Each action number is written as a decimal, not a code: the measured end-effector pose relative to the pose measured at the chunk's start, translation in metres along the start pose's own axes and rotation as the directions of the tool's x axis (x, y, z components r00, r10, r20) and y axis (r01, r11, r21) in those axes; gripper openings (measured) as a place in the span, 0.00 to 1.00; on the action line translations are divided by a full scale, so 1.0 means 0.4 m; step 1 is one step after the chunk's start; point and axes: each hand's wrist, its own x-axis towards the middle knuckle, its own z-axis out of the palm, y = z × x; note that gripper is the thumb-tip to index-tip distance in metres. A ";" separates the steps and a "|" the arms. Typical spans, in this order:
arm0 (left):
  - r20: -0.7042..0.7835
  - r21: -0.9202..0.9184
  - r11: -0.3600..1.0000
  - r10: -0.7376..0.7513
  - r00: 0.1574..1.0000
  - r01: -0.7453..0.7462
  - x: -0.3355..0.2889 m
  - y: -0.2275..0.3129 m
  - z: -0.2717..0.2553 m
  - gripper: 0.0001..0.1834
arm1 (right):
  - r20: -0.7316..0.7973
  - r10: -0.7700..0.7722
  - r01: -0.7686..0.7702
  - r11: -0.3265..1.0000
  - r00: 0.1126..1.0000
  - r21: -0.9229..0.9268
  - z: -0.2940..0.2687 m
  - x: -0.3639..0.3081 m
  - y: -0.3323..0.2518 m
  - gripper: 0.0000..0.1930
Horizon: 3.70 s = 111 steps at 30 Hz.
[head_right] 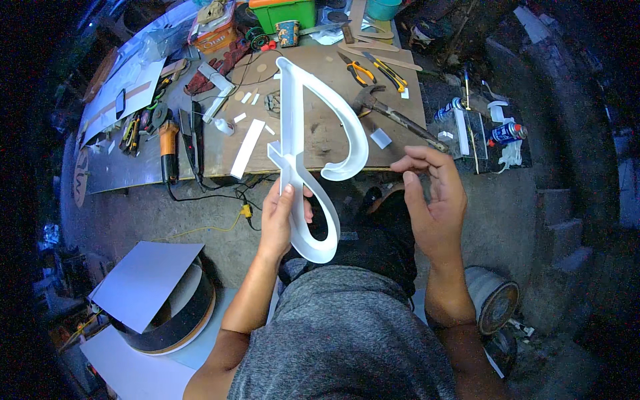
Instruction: The recorder is assembling a 3D sign letter and finishing other sign components using tools like a utility knife and blowtorch.
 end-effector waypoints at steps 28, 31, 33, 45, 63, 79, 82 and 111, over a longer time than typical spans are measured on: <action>-0.271 -0.258 0.946 -0.265 0.925 0.196 -0.253 -0.055 -0.412 0.27 | 0.732 -0.139 0.461 0.849 0.667 -0.258 0.548 0.117 0.375 0.14; -0.330 -0.325 0.927 -0.299 0.895 0.190 -0.298 -0.068 -0.433 0.30 | 0.771 -0.126 0.525 0.798 0.625 -0.295 0.630 0.140 0.399 0.15; -0.315 -0.328 0.925 -0.299 0.901 0.192 -0.314 -0.074 -0.447 0.31 | 0.756 -0.207 0.613 0.730 0.621 -0.303 0.673 0.149 0.405 0.16; -0.073 -0.285 0.928 -0.269 0.961 0.238 -0.331 -0.068 -0.482 0.41 | 0.894 -0.035 0.733 0.587 0.448 -0.344 0.789 0.257 0.374 0.12; 0.040 -0.261 0.907 -0.331 0.943 0.330 -0.292 0.011 -0.463 0.32 | 0.573 -0.324 0.476 0.869 0.753 -0.135 0.481 0.374 0.020 0.08; 0.266 0.116 0.856 -0.516 0.814 0.505 -0.184 0.042 -0.316 0.26 | 0.952 0.169 0.457 0.846 0.257 -0.273 0.324 0.214 0.005 0.04; 0.250 0.148 0.841 -0.540 0.803 0.520 -0.182 0.041 -0.302 0.26 | 0.939 0.016 0.462 0.867 0.344 -0.184 0.309 0.205 0.023 0.02; 0.242 0.226 0.829 -0.557 0.795 0.512 -0.191 0.081 -0.283 0.29 | 0.722 0.088 -0.346 0.913 0.686 0.218 0.208 0.218 0.042 0.18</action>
